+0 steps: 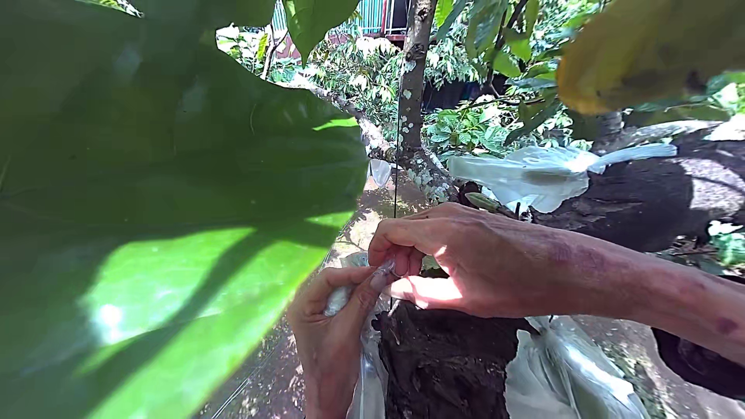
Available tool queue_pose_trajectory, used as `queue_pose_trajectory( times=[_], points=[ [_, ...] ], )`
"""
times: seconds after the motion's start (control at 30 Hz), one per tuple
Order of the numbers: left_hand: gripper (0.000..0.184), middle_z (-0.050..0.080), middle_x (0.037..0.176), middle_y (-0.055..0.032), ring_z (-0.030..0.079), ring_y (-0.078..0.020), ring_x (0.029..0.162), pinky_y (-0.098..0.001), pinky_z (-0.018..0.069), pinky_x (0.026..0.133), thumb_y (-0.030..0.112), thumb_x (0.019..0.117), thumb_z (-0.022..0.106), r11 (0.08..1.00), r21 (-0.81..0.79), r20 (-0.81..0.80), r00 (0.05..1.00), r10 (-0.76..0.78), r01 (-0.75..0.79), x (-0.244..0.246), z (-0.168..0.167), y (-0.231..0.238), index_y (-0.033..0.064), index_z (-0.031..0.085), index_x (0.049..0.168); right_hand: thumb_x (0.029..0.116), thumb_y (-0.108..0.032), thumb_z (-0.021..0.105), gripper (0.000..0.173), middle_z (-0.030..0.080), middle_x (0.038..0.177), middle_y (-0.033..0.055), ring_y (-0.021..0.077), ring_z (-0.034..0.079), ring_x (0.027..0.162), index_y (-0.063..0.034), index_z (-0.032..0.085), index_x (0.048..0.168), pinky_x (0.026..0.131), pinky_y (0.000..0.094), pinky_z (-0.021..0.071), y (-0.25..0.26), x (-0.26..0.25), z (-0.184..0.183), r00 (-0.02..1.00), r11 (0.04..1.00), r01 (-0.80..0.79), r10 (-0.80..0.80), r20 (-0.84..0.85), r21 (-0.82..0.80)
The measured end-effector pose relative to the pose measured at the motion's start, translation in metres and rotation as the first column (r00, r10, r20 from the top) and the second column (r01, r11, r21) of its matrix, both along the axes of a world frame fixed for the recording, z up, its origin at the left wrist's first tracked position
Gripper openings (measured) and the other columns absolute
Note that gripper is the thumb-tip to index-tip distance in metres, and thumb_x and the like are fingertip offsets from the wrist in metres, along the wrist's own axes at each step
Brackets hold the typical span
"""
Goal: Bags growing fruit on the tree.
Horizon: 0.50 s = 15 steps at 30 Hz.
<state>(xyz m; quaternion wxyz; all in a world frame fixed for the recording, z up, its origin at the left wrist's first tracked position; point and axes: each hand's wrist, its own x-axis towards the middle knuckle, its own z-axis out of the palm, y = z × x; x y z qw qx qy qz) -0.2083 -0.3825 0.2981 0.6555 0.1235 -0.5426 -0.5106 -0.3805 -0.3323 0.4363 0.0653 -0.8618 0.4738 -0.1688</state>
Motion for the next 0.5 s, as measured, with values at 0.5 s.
queue_pose_trajectory(
  times=[0.5],
  points=[
    [0.018, 0.076, 0.104, -0.0061, 0.069, -0.0156, 0.088, -0.0274, 0.0574, 0.076, 0.005, 0.0873, 0.077, 0.684, -0.620, 0.118, 0.815, 0.567, -0.386, 0.010, -0.008, -0.003, 0.0116, 0.080, 0.103, 0.1053, -0.036, 0.053, 0.024, 0.059, 0.075, -0.0085, 0.0027, 0.057, 0.068, -0.0196, 0.069, 0.100, 0.060, 0.0238, 0.0462, -0.005, 0.006, -0.008, 0.988, 0.986, 0.133, -0.139, -0.062, -0.099]
  ],
)
